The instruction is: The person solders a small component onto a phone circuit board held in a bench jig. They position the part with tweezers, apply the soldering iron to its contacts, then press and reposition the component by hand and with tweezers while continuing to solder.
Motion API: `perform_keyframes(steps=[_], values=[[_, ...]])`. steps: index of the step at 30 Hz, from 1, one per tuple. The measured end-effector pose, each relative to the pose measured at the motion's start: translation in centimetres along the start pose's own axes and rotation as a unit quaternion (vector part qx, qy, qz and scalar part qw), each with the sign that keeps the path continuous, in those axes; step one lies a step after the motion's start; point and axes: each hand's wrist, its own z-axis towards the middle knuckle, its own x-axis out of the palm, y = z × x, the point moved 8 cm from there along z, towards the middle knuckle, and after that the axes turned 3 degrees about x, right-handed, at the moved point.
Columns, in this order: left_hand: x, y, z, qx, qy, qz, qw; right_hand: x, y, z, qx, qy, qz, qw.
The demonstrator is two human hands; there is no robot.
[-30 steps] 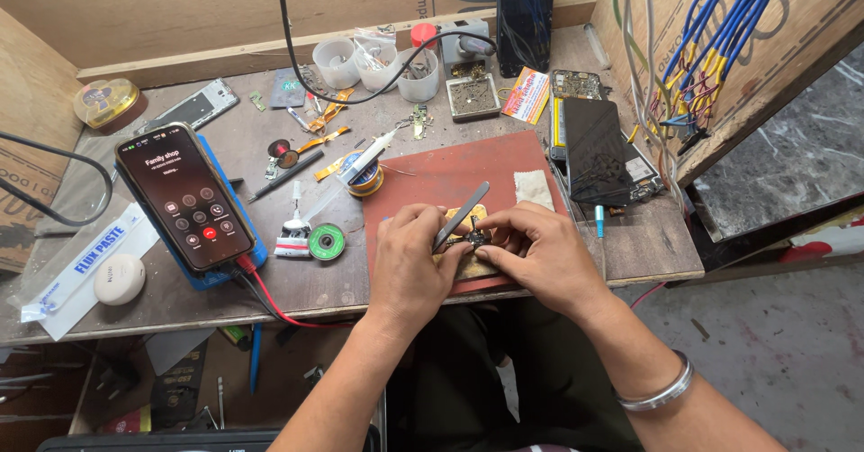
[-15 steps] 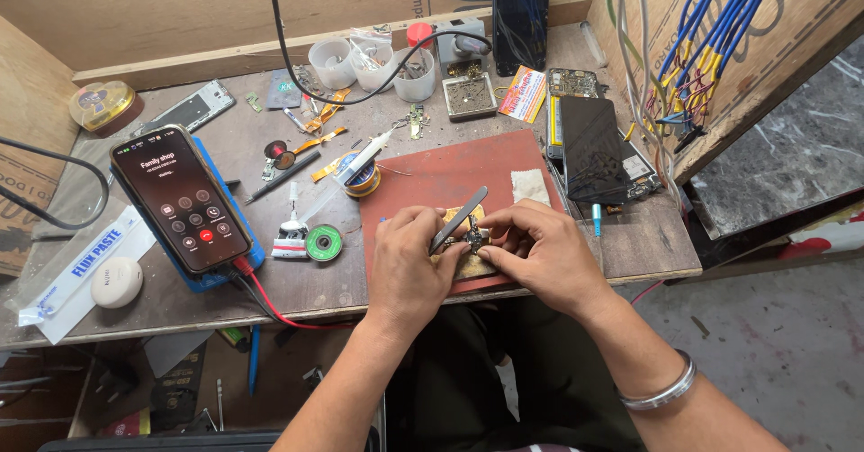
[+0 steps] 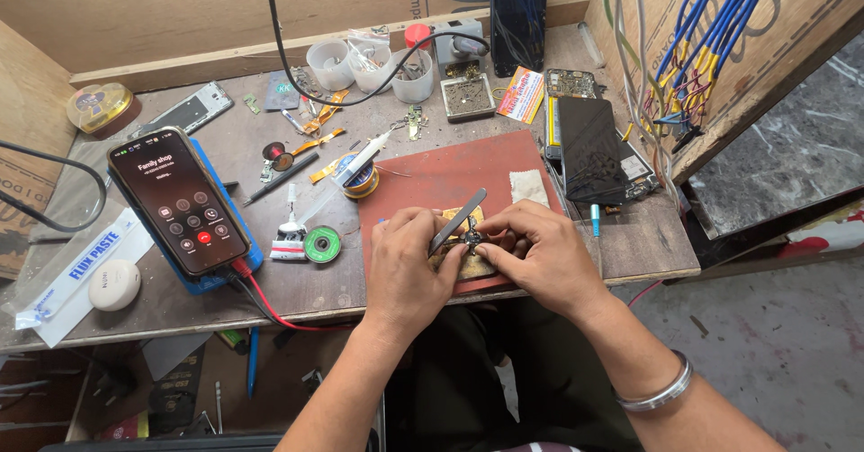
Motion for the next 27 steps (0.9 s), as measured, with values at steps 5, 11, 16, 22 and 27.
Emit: perform_keyframes(steps=[5, 11, 16, 22, 27], values=[[0.0, 0.4, -0.1, -0.014, 0.004, 0.003, 1.0, 0.3, 0.0, 0.0, 0.008, 0.001, 0.002, 1.0], [0.0, 0.5, -0.1, -0.006, 0.001, 0.001, 1.0, 0.2, 0.3, 0.1, -0.005, -0.005, -0.008, 1.0], [0.1, 0.6, 0.0, -0.012, -0.002, 0.001, 1.0, 0.3, 0.5, 0.0, -0.01, -0.012, -0.018, 1.0], [0.2, 0.9, -0.1, -0.015, -0.011, 0.003, 1.0, 0.4, 0.7, -0.2, -0.008, -0.009, -0.006, 1.0], [0.3, 1.0, -0.1, -0.007, -0.016, 0.008, 1.0, 0.5, 0.7, -0.2, -0.018, -0.012, -0.009, 1.0]])
